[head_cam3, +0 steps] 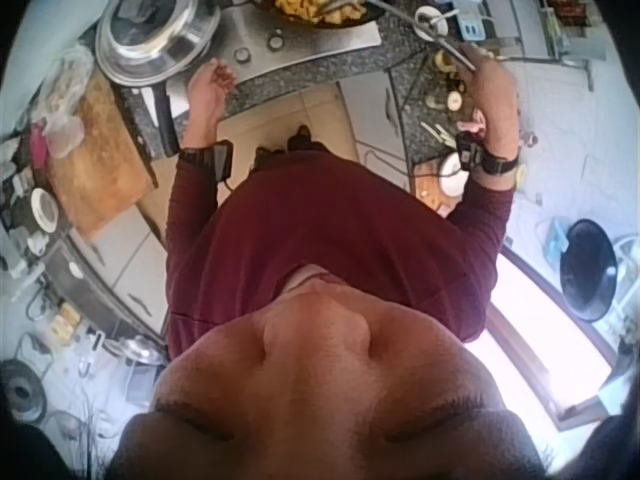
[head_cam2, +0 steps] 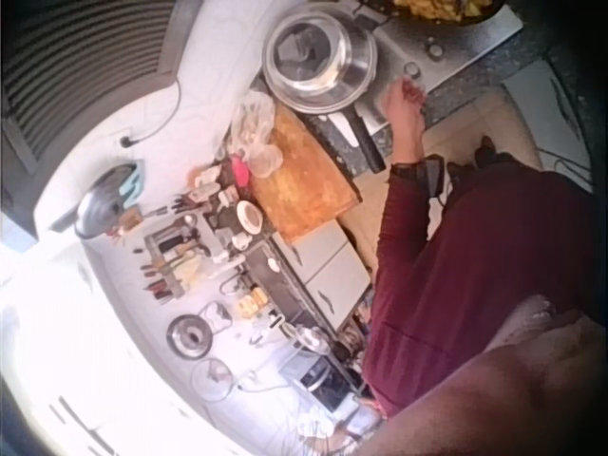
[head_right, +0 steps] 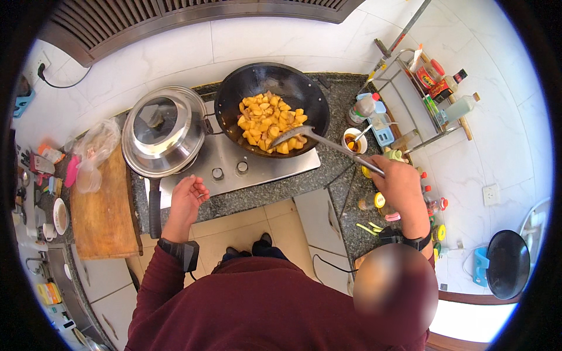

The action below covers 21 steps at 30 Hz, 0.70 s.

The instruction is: The person adds diced potatoes to a wok containing meat and stirs the mixture with a slotted spoon. They then pour a liquid seasoning from a bottle into the wok and continue stirring the contents.

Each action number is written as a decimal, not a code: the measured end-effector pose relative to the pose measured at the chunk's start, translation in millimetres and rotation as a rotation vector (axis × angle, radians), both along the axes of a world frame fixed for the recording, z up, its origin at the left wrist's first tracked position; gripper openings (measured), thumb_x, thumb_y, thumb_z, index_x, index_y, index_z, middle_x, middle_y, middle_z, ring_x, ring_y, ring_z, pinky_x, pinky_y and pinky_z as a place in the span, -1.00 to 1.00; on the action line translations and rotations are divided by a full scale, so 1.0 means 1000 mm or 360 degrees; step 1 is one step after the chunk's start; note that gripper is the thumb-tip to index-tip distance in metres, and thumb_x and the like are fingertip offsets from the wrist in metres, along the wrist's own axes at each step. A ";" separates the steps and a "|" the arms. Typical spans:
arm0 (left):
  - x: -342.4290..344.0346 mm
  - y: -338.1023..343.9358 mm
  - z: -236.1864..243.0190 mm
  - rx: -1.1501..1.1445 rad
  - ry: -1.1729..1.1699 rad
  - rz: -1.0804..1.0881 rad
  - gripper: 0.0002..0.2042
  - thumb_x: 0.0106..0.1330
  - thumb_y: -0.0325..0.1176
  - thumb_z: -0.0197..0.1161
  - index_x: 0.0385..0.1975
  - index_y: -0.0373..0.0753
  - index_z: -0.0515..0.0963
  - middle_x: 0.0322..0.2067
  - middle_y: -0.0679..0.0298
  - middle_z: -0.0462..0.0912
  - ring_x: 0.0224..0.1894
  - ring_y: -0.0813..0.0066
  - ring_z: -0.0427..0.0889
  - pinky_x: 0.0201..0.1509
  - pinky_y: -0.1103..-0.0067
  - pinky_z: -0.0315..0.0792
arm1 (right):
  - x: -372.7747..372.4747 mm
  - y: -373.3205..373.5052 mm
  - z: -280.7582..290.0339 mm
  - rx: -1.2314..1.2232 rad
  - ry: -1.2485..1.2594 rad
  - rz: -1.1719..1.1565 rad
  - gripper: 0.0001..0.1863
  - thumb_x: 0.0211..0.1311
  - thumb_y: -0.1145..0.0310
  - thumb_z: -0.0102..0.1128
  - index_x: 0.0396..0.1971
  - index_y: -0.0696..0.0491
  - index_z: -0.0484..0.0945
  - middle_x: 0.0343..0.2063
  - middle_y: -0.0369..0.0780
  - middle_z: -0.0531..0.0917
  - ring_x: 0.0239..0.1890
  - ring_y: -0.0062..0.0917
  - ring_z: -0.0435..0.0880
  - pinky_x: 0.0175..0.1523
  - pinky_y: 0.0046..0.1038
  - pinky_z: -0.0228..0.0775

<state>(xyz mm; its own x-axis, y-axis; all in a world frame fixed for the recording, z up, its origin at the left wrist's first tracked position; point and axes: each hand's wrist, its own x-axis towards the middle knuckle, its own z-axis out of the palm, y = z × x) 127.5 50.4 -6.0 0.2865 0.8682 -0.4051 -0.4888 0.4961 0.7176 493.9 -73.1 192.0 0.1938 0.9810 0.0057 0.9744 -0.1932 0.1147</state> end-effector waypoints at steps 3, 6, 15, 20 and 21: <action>0.001 0.000 -0.001 0.0005 0.0017 -0.0022 -0.82 0.23 -0.27 0.02 -0.46 -0.26 0.44 -0.59 0.30 0.48 -0.51 0.49 0.50 -0.40 0.59 0.41 | -0.004 0.019 -0.039 -0.0035 -0.0072 -0.0007 -0.71 -0.03 0.24 0.12 -0.24 -0.08 0.49 -0.56 -0.16 0.58 -0.48 -0.26 0.56 -0.39 -0.27 0.39; 0.001 0.000 -0.001 0.0012 0.0037 -0.0042 -0.82 0.24 -0.26 0.00 -0.46 -0.24 0.42 -0.59 0.31 0.47 -0.50 0.48 0.49 -0.40 0.58 0.40 | -0.001 0.051 -0.081 0.0071 0.0061 -0.0066 -0.72 0.00 0.23 0.11 -0.25 -0.03 0.48 -0.55 -0.11 0.57 -0.45 -0.22 0.56 -0.36 -0.25 0.39; -0.019 -0.004 -0.003 -0.0021 0.0062 0.0060 -0.82 0.23 -0.27 0.00 -0.46 -0.25 0.42 -0.59 0.31 0.47 -0.51 0.49 0.49 -0.41 0.59 0.40 | 0.047 0.092 -0.134 0.0504 0.0555 -0.0251 -0.68 0.05 0.20 0.07 -0.39 0.19 0.46 -0.54 0.04 0.54 -0.40 -0.07 0.52 -0.33 -0.20 0.33; -0.024 -0.007 -0.004 -0.0048 0.0075 0.0099 -0.83 0.23 -0.30 -0.01 -0.46 -0.26 0.43 -0.60 0.30 0.47 -0.52 0.51 0.48 -0.42 0.60 0.40 | 0.044 0.161 -0.170 0.0114 0.1357 -0.0802 -0.67 0.12 0.21 0.03 -0.47 0.24 0.39 -0.70 -0.13 0.45 -0.70 -0.35 0.42 -0.63 -0.36 0.20; -0.024 -0.008 -0.004 -0.0047 0.0065 0.0101 -0.83 0.23 -0.30 -0.01 -0.46 -0.26 0.43 -0.60 0.30 0.47 -0.52 0.51 0.48 -0.42 0.60 0.40 | 0.038 0.169 -0.173 0.0037 0.1633 -0.0861 -0.70 0.13 0.21 0.02 -0.48 0.19 0.37 -0.77 -0.25 0.38 -0.88 -0.55 0.30 -0.83 -0.47 0.05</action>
<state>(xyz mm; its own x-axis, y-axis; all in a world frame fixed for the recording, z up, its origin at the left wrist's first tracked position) 103.7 42.7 -10.3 0.2141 0.8715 -0.4411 -0.4906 0.4865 0.7230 531.9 95.9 18.6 0.5118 0.7703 -0.3805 0.3969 -0.6048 -0.6905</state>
